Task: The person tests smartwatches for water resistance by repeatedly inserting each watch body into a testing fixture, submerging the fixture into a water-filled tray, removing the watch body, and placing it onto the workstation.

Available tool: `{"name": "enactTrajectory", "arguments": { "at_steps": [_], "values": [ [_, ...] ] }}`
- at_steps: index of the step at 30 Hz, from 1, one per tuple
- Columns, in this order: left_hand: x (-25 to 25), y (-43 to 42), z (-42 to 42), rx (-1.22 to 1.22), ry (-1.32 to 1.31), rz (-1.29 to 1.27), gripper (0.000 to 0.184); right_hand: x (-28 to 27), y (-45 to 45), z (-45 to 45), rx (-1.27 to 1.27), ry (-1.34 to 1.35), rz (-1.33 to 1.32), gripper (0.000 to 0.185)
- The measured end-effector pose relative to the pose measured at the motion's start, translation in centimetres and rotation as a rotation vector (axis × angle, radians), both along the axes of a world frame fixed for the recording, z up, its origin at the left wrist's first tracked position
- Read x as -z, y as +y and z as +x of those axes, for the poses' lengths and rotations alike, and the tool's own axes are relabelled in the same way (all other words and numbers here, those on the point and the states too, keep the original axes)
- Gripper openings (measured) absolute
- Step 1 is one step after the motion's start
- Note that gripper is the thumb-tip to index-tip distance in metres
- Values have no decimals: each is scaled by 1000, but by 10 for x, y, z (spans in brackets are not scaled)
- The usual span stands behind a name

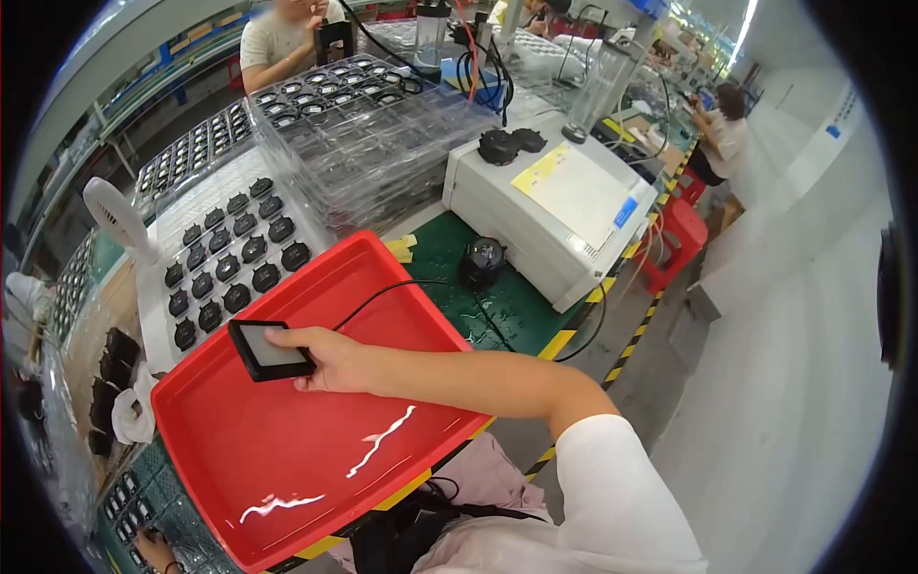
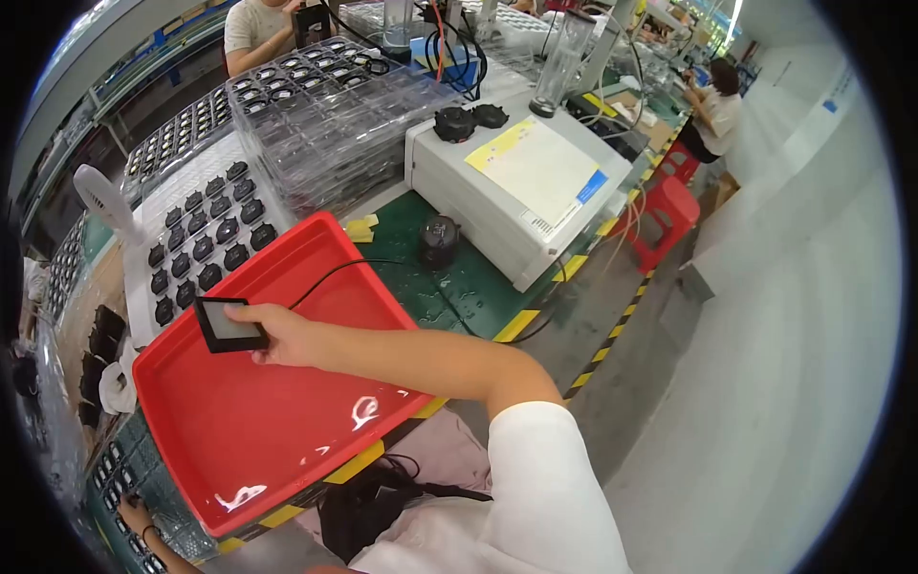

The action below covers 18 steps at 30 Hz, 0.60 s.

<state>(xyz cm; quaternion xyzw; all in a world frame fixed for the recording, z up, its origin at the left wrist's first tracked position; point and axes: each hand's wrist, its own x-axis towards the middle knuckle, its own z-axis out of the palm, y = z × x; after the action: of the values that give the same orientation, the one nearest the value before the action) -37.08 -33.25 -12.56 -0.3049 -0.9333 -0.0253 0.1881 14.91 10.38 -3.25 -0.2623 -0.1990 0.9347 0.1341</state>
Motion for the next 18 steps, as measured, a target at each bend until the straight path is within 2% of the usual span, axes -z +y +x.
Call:
{"name": "enactTrajectory", "arguments": {
  "at_steps": [2,3,5,7,9,11,12,14,18],
  "values": [
    [-17,10,7,-118,-102,-87,26,-3,-5,1,-31,43,68,25],
    [-37,27,36,-48,5,-98,22,-5,-5,1,-22,52,64,25],
    [-84,76,112,359,156,23,18,-7,-4,1,-33,59,87,25],
    [-153,151,232,541,-226,189,16,-6,-3,1,-30,65,100,23],
    [-171,191,290,630,-637,482,17,-8,-2,3,-32,70,121,21],
    [-192,234,349,902,-810,507,17,-12,-1,6,-19,53,133,18],
    [-197,247,364,905,-813,509,17,-10,0,6,-16,50,135,18],
    [-200,268,384,966,-1403,508,20,-4,5,6,-23,35,177,25],
    [-186,301,396,997,-1553,534,29,-5,1,2,117,50,172,21]
  ]
}}
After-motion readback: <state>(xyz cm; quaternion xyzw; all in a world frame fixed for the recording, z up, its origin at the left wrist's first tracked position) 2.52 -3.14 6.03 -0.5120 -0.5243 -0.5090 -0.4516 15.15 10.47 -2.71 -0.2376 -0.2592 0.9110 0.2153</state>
